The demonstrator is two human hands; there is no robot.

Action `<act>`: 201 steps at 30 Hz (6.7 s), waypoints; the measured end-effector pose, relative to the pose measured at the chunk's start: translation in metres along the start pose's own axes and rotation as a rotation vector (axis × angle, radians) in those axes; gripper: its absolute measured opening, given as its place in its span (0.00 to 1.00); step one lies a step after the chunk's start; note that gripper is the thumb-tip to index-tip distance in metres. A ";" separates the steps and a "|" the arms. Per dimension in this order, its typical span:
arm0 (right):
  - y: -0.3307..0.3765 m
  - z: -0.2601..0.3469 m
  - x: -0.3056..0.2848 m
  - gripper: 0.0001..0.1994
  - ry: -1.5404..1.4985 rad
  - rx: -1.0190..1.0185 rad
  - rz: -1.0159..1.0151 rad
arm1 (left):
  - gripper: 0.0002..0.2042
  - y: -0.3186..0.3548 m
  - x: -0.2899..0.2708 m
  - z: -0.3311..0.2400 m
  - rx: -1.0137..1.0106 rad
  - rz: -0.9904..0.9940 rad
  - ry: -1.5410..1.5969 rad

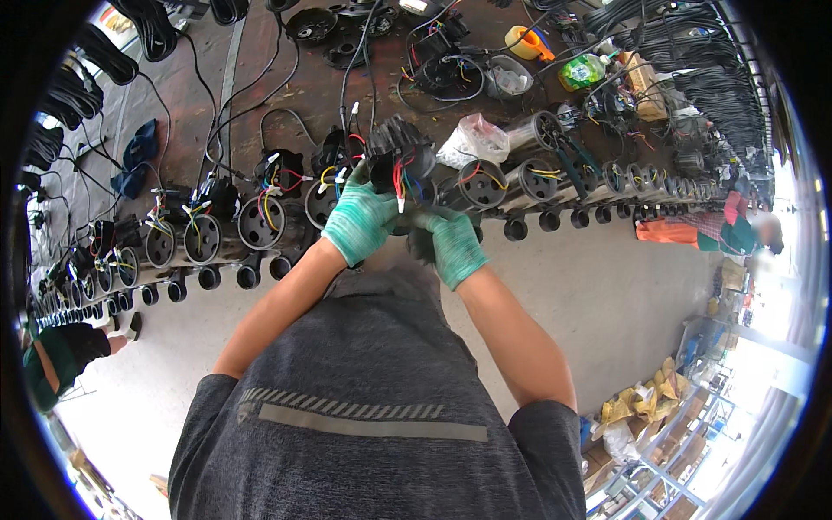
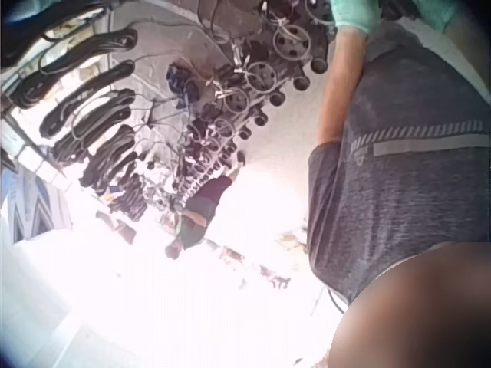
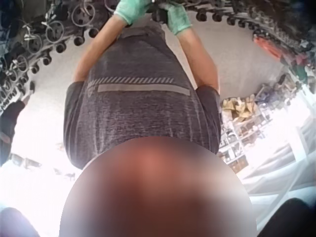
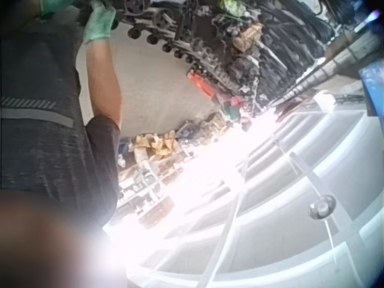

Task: The person assembles small electronic components at a workbench, using pliers to strip and crimp wires into cylindrical housings. They repeatedly pick up components, manipulate wires, and place finished units into slots on a rack.

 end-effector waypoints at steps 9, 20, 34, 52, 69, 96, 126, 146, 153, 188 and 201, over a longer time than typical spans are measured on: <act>0.006 0.134 -0.043 0.19 1.210 -0.647 -0.285 | 0.17 0.001 -0.012 -0.001 0.026 -0.180 -0.003; -0.331 0.008 -0.243 0.16 2.112 -0.009 0.104 | 0.22 0.004 0.000 -0.001 -0.009 0.141 0.046; -0.182 0.142 -0.167 0.21 1.529 -0.191 -0.252 | 0.09 0.002 -0.011 0.002 0.040 -0.117 0.023; 0.027 0.016 -0.020 0.10 0.169 -0.542 -0.287 | 0.18 0.003 0.000 0.012 -0.058 -0.042 0.123; 0.024 0.062 0.017 0.06 1.043 -0.751 -0.267 | 0.09 0.003 0.000 0.010 -0.017 -0.061 0.157; 0.041 0.129 -0.209 0.40 1.253 -0.601 -0.748 | 0.13 0.003 0.003 0.018 -0.069 -0.001 0.186; 0.017 -0.017 -0.010 0.38 1.060 -0.426 -0.238 | 0.13 0.001 -0.015 0.006 0.062 -0.096 0.202; 0.084 0.125 -0.083 0.41 1.169 -0.656 -0.620 | 0.12 0.000 -0.007 0.017 -0.074 -0.087 0.308; 0.000 0.124 -0.223 0.39 1.389 -0.230 -0.783 | 0.09 -0.002 -0.016 0.015 -0.077 -0.089 0.344; 0.002 0.098 -0.005 0.09 0.909 -0.746 -0.304 | 0.13 0.000 -0.030 0.004 -0.095 -0.267 0.166; 0.015 0.110 0.033 0.09 1.281 -0.854 -0.219 | 0.19 -0.006 -0.029 0.018 -0.243 -0.276 0.182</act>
Point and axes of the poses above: each hand's wrist, its own y-axis away from the middle knuckle, its own x-axis out of the palm, z = x × y, the point moved 10 cm from there along -y, towards the middle knuckle, and after that the axes turned 2 degrees about y, right-handed, at the moved point
